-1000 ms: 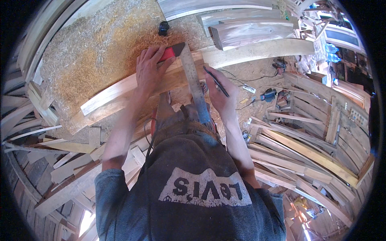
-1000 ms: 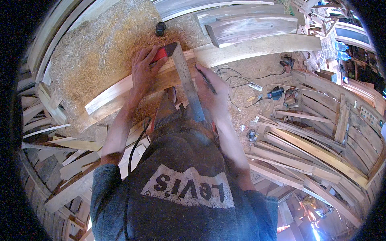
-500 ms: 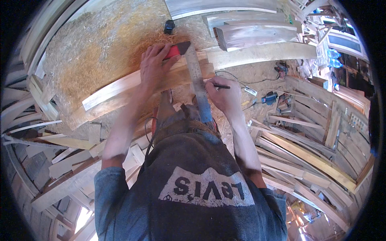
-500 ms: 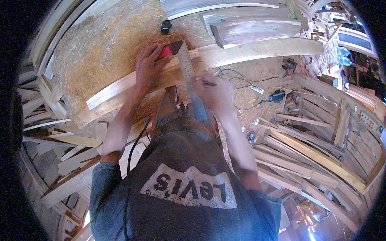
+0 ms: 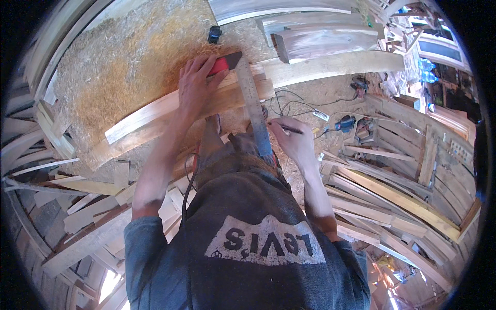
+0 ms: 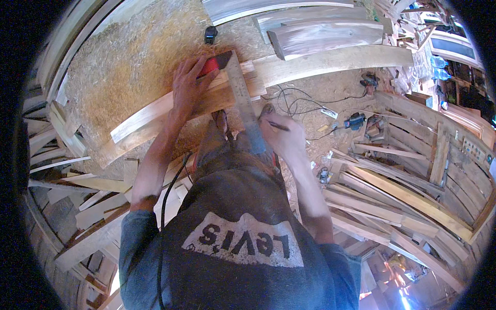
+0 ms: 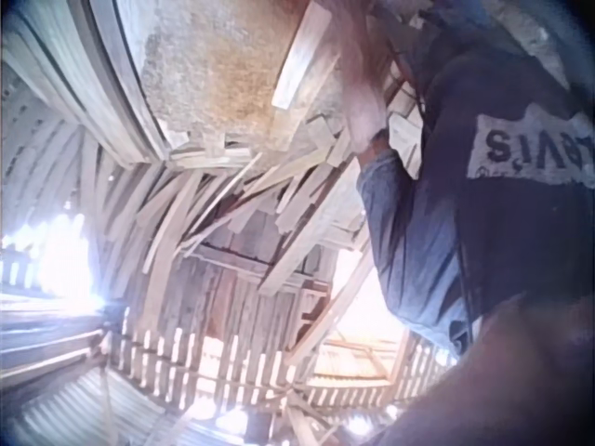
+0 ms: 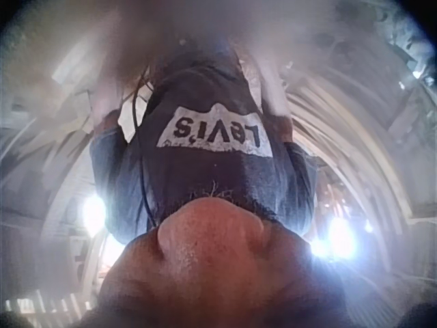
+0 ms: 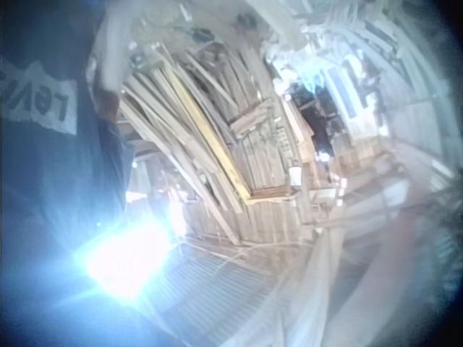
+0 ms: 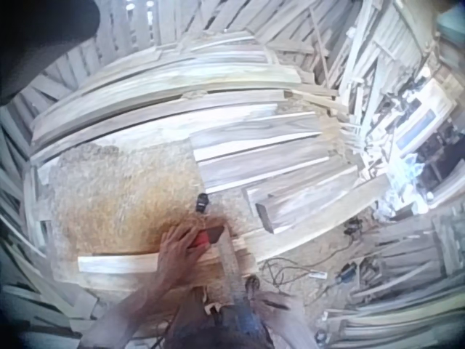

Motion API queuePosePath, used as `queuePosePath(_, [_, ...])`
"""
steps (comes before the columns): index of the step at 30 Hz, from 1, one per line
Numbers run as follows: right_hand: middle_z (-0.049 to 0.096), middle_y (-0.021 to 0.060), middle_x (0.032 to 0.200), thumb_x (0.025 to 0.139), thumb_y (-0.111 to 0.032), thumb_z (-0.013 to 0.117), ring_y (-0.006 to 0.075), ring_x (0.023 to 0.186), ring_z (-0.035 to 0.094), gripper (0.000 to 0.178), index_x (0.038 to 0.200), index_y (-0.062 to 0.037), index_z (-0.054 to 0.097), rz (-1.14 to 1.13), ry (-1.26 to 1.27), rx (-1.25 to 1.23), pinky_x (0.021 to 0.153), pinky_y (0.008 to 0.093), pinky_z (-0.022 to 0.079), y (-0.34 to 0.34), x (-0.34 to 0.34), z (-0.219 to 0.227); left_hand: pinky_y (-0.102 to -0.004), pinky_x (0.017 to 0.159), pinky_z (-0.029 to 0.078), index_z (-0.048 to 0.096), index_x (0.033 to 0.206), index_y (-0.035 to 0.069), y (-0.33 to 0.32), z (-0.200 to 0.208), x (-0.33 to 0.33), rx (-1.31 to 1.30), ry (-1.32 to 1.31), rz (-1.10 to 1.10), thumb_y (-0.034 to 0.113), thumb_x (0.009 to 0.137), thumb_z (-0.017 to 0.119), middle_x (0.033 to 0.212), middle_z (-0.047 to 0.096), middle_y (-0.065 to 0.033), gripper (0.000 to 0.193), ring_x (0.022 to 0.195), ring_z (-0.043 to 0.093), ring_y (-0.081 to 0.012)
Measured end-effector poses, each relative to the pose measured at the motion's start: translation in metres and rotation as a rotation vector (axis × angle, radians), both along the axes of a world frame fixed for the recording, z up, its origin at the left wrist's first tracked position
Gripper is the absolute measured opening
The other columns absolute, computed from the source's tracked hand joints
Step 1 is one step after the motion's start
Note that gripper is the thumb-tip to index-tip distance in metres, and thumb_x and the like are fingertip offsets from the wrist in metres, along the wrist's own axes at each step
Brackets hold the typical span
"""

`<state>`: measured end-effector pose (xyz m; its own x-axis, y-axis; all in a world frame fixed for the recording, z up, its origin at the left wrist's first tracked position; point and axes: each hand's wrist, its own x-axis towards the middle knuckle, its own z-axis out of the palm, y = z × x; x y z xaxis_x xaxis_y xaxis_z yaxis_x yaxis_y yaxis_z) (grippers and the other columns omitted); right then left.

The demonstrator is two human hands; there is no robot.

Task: The person uses a circular saw to cut a wooden plank, then smooths the surface with an electric planer. They measure and mark the wood using a square and pencil, and finally stack the processed pieces.

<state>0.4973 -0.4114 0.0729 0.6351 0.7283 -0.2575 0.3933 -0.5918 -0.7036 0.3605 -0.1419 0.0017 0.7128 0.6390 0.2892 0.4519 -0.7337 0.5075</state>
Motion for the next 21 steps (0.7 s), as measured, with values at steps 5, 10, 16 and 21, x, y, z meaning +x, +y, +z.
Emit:
queuePosePath(5, [0.079, 0.0094, 0.095, 0.1, -0.012, 0.067, 0.0142, 0.092, 0.073, 0.02, 0.11, 0.0018, 0.077, -0.288, 0.175, 0.115, 0.085, 0.0288, 0.056, -0.022, 0.009, 0.01, -0.0457, 0.101, 0.046, 0.07, 0.13, 0.009, 0.009, 0.001, -0.024, -0.038, 0.057, 0.041, 0.04, 0.091, 0.075, 0.124, 0.067, -0.0107, 0.05, 0.12, 0.06, -0.0317])
queuePosePath(10, [0.076, 0.0046, 0.087, 0.098, -0.015, 0.072, 0.0065, 0.073, 0.06, 0.018, 0.11, -0.0043, 0.08, -0.312, 0.12, 0.131, 0.067, 0.0237, 0.049, -0.016, 0.015, 0.002, -0.0463, 0.102, 0.046, 0.07, 0.129, 0.01, 0.023, -0.006, -0.051, 0.007, 0.016, 0.023, 0.039, 0.09, 0.076, 0.124, 0.067, -0.0104, 0.049, 0.117, 0.062, -0.0315])
queuePosePath(16, [0.076, 0.0047, 0.092, 0.098, -0.014, 0.072, 0.0071, 0.075, 0.062, 0.018, 0.112, -0.0038, 0.079, -0.321, 0.178, 0.213, 0.07, 0.0242, 0.051, -0.005, 0.001, -0.005, -0.0452, 0.099, 0.045, 0.07, 0.13, 0.011, 0.022, -0.001, -0.047, 0.009, 0.042, 0.002, 0.039, 0.091, 0.076, 0.122, 0.067, -0.0083, 0.048, 0.117, 0.061, -0.029])
queuePosePath(21, [0.077, 0.0053, 0.093, 0.098, -0.013, 0.071, 0.007, 0.077, 0.064, 0.019, 0.113, -0.0033, 0.079, -0.334, 0.211, 0.194, 0.072, 0.0247, 0.052, -0.007, -0.003, -0.007, -0.044, 0.098, 0.045, 0.07, 0.132, 0.012, 0.022, -0.002, -0.048, 0.002, 0.061, -0.008, 0.04, 0.092, 0.074, 0.122, 0.067, -0.007, 0.049, 0.117, 0.06, -0.0278])
